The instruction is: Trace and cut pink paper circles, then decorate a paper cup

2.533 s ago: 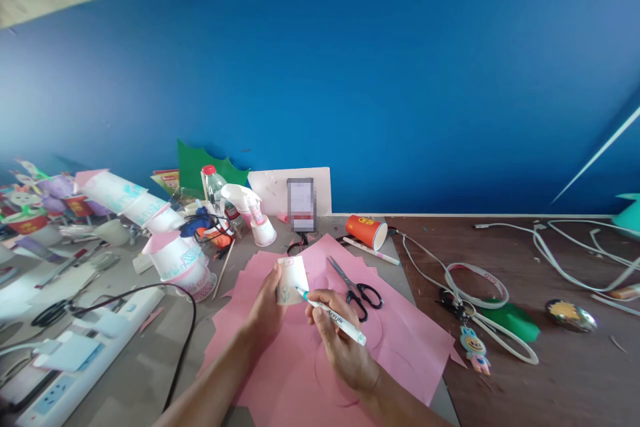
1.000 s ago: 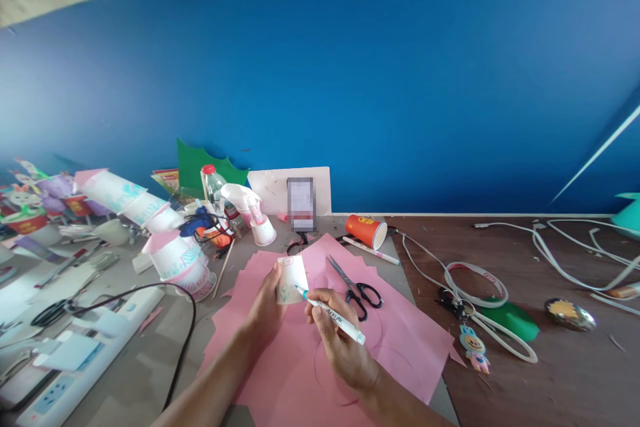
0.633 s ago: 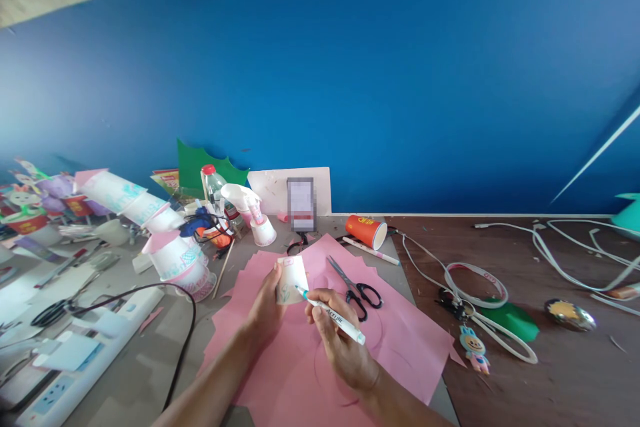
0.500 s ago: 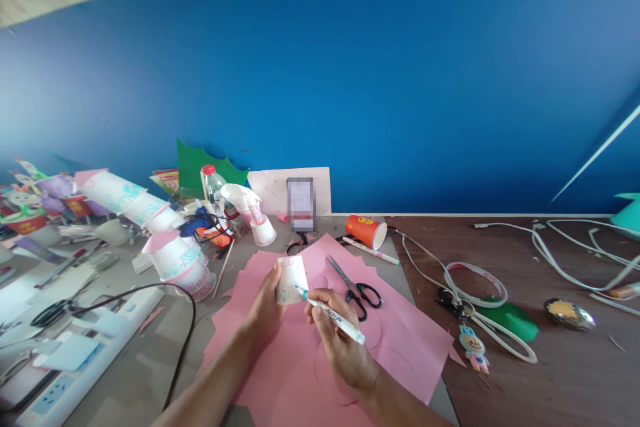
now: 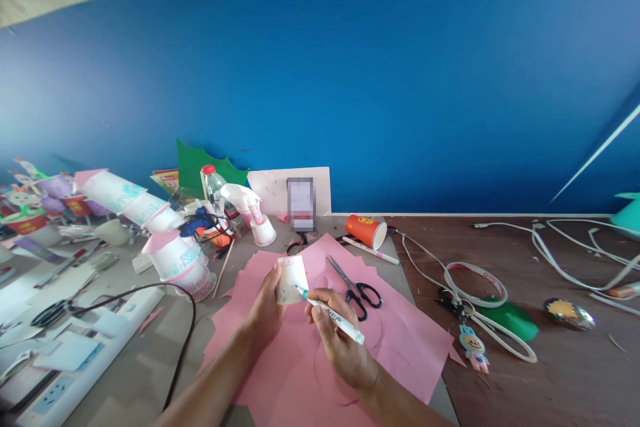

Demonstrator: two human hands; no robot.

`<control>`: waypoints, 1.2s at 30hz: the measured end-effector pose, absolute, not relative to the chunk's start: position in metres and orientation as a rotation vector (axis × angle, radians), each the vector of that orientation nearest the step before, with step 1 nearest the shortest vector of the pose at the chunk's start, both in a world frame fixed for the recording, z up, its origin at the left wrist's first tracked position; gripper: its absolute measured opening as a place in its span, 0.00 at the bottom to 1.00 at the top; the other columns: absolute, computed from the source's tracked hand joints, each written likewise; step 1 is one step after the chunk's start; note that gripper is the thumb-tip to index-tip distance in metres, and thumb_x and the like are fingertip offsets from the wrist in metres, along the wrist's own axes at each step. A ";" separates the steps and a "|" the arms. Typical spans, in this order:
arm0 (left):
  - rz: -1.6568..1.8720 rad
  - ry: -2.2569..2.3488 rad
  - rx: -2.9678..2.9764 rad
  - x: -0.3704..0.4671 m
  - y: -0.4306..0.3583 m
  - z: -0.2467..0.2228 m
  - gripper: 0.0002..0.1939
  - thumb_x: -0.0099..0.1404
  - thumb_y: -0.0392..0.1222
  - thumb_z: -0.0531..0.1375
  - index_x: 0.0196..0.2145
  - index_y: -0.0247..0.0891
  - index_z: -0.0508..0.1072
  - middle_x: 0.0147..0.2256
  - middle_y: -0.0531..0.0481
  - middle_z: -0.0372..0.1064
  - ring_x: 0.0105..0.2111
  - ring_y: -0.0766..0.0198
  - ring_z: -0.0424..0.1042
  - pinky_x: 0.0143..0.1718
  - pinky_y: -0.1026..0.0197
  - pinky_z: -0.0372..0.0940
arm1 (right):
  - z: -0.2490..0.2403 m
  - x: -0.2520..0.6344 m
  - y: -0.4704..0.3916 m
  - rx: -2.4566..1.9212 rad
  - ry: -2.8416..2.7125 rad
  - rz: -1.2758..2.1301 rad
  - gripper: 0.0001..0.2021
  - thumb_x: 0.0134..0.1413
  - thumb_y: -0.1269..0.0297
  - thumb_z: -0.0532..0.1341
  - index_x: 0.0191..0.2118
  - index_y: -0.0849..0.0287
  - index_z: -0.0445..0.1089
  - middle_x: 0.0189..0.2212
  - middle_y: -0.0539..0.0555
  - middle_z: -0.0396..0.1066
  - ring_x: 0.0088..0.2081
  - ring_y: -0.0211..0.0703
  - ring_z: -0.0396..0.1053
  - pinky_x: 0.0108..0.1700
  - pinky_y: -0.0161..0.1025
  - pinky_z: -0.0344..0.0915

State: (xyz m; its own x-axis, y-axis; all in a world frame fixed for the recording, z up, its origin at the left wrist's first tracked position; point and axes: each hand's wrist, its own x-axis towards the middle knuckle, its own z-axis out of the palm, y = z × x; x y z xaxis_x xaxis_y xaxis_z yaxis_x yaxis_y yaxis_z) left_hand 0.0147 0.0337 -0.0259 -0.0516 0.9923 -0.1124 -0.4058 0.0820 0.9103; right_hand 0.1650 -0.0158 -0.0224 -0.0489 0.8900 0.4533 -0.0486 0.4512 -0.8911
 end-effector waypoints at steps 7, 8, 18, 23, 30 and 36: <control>1.351 0.981 0.805 0.015 0.034 -0.026 0.24 0.61 0.64 0.58 0.32 0.37 0.68 0.26 0.54 0.60 0.27 0.66 0.56 0.29 0.64 0.56 | -0.024 0.165 -0.017 -0.818 -1.422 0.913 0.10 0.67 0.57 0.54 0.43 0.55 0.70 0.29 0.51 0.73 0.30 0.40 0.71 0.34 0.34 0.70; 1.354 0.985 0.804 0.015 0.034 -0.026 0.24 0.61 0.64 0.59 0.32 0.37 0.69 0.26 0.54 0.60 0.27 0.66 0.56 0.29 0.64 0.56 | -0.023 0.165 -0.017 -0.815 -1.420 0.913 0.10 0.67 0.57 0.54 0.43 0.55 0.70 0.29 0.51 0.73 0.30 0.40 0.71 0.34 0.34 0.70; 1.360 0.992 0.782 0.014 0.034 -0.028 0.25 0.59 0.65 0.60 0.31 0.37 0.68 0.24 0.56 0.59 0.26 0.67 0.55 0.29 0.64 0.56 | -0.024 0.165 -0.016 -0.791 -1.410 0.912 0.10 0.67 0.58 0.55 0.43 0.54 0.70 0.29 0.51 0.73 0.30 0.40 0.71 0.33 0.34 0.70; 1.364 0.992 0.788 0.015 0.033 -0.026 0.25 0.59 0.65 0.61 0.30 0.37 0.68 0.25 0.55 0.59 0.25 0.67 0.54 0.28 0.63 0.56 | -0.024 0.165 -0.017 -0.774 -1.405 0.918 0.09 0.67 0.57 0.55 0.43 0.53 0.70 0.29 0.50 0.73 0.30 0.39 0.71 0.33 0.33 0.70; 1.353 0.986 0.799 0.015 0.032 -0.021 0.23 0.61 0.63 0.60 0.30 0.37 0.67 0.24 0.57 0.57 0.25 0.67 0.53 0.28 0.64 0.55 | -0.027 0.167 -0.017 -0.786 -1.404 0.992 0.11 0.66 0.55 0.55 0.43 0.54 0.71 0.28 0.51 0.73 0.30 0.41 0.70 0.32 0.36 0.69; 1.382 1.016 0.759 0.015 0.034 -0.026 0.25 0.57 0.64 0.63 0.31 0.37 0.69 0.24 0.57 0.59 0.23 0.68 0.53 0.25 0.64 0.55 | -0.031 0.167 -0.018 -0.781 -1.395 1.101 0.13 0.66 0.53 0.55 0.42 0.55 0.70 0.27 0.51 0.71 0.29 0.41 0.69 0.32 0.38 0.68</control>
